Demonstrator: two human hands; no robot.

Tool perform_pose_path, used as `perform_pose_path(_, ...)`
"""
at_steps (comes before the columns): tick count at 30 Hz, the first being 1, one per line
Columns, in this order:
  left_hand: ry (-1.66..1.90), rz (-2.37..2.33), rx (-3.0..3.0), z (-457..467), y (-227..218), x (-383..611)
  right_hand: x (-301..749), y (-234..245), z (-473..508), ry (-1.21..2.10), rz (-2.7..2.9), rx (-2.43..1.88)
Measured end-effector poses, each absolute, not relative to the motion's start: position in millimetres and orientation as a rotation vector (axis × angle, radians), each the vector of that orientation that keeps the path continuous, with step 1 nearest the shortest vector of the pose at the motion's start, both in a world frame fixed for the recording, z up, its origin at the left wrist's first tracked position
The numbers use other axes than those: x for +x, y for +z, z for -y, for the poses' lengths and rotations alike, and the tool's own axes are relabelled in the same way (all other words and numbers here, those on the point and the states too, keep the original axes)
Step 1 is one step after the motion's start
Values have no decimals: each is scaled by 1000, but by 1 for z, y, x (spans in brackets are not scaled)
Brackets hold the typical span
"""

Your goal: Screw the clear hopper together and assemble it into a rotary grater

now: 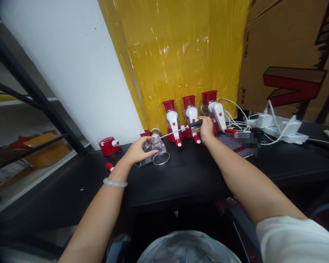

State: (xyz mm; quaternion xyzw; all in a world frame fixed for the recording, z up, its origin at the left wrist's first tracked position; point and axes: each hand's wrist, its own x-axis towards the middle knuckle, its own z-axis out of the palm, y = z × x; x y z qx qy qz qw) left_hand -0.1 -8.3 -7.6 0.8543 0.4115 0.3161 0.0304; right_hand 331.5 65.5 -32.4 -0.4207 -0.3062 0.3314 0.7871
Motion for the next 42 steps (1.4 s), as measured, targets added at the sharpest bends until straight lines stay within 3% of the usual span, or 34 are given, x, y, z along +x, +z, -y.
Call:
perform_pose_path(20,986,-1271,2625,9,-8,0,333,-41,-73,579,697,-931)
perform_pose_path(27,978,-1278,2617,10,-6,2,330,-36,-66,719,614,-942)
perform_pose_path(42,978,-1284,2611,9,-7,1,331,-38,-67,644,639,-942)
